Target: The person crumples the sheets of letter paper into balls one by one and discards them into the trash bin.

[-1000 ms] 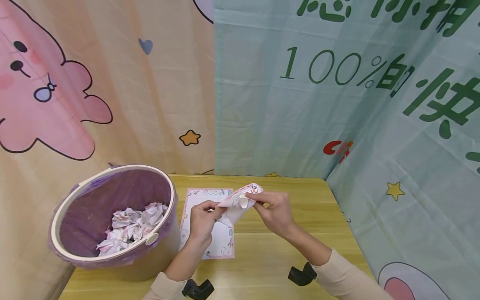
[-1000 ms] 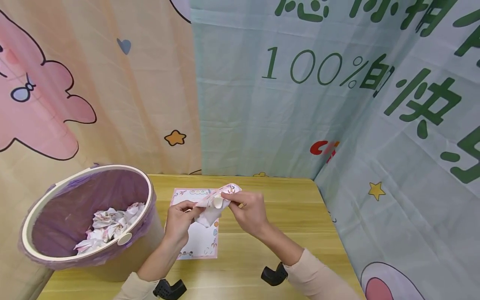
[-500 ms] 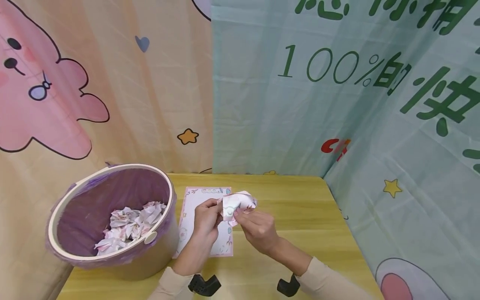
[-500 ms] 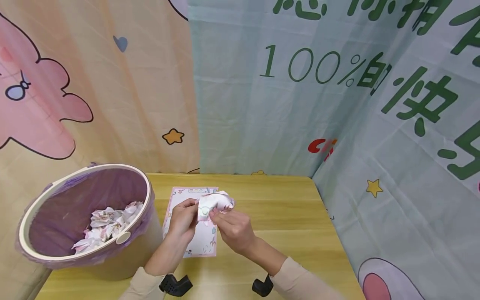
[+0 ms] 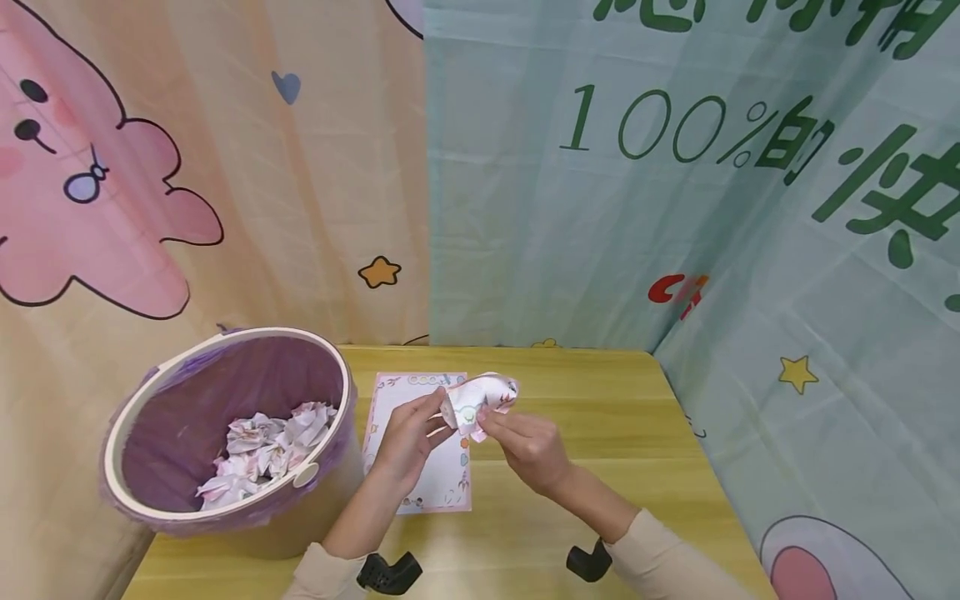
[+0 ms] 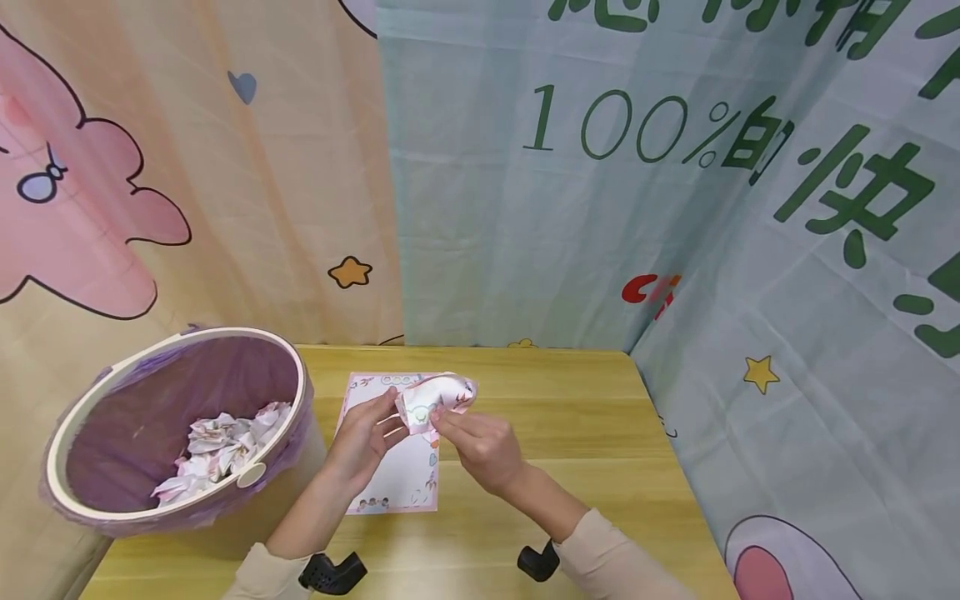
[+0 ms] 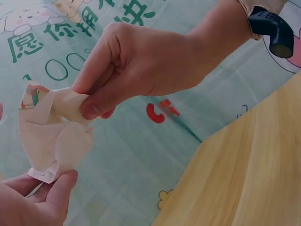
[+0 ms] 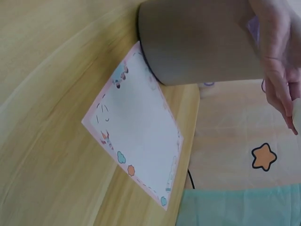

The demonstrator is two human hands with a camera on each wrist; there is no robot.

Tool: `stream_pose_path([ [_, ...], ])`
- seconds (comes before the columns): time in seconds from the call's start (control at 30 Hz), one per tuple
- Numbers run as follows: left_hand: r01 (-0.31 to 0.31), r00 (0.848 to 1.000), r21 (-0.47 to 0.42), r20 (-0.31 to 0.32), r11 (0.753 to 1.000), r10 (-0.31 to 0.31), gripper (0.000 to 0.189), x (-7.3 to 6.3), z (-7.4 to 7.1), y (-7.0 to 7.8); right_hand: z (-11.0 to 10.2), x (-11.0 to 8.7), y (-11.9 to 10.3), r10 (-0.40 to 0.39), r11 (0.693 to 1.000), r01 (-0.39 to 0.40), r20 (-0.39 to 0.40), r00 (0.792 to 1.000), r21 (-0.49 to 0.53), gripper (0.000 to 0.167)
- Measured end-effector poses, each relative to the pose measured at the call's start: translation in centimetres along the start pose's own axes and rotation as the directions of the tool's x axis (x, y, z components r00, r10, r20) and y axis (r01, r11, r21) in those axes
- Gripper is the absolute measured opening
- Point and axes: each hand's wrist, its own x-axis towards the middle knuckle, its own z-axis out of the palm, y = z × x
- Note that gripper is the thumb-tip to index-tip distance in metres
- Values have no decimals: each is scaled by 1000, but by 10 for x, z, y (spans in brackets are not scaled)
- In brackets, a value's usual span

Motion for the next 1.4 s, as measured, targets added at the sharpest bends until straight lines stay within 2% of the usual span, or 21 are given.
stream_pose_path([
  [0.13,-2,999,76,46,997,-1,38,-2,2,5,-4,2,6,-34,999,32,48,998,42,30],
  [0.33,17,999,109,43,994,-21,41,-3,5,8,-7,6,8,-25,995,14,111,993,101,32],
  [0.5,-47,999,171,-8,984,49,50,-2,2,7,-10,8,7,15,973,-58,193,981,222,24],
  [0.63,-101,994,212,-11,972,105,50,0,-2,8,-16,12,6,68,941,-146,251,966,306,39],
  [0.73,-160,986,312,-3,937,169,45,-1,-7,8,-23,18,5,169,924,-228,206,964,308,29],
  [0.83,-219,970,424,-6,879,244,42,-4,-10,11,-31,23,5,265,927,-286,117,957,241,27],
  [0.93,-271,949,503,-3,821,314,42,-8,-9,15,-37,28,4,311,935,-321,86,947,151,24],
  [0.97,-294,940,522,4,801,342,43,-10,-8,16,-39,29,3,320,935,-330,94,943,128,24],
  [1.03,-366,909,543,33,756,416,43,-12,-5,13,-41,31,0,352,929,-362,116,929,82,30],
  [1.1,-447,864,561,67,697,500,43,-15,-2,10,-41,33,-4,396,913,-405,127,909,53,32],
  [1.17,-531,806,566,108,631,582,39,-17,2,6,-39,35,-9,460,879,-471,129,879,71,29],
  [1.23,-597,754,559,147,576,640,32,-19,7,5,-37,37,-12,548,810,-561,123,828,170,24],
  [1.3,-649,716,536,188,540,673,26,-21,11,4,-36,37,-12,636,703,-641,130,760,308,19],
  [1.33,-670,705,514,215,536,676,24,-22,13,5,-36,37,-12,670,643,-665,142,729,381,18],
  [1.4,-706,691,452,271,546,670,20,-23,16,5,-37,37,-11,713,530,-687,178,678,497,16],
])
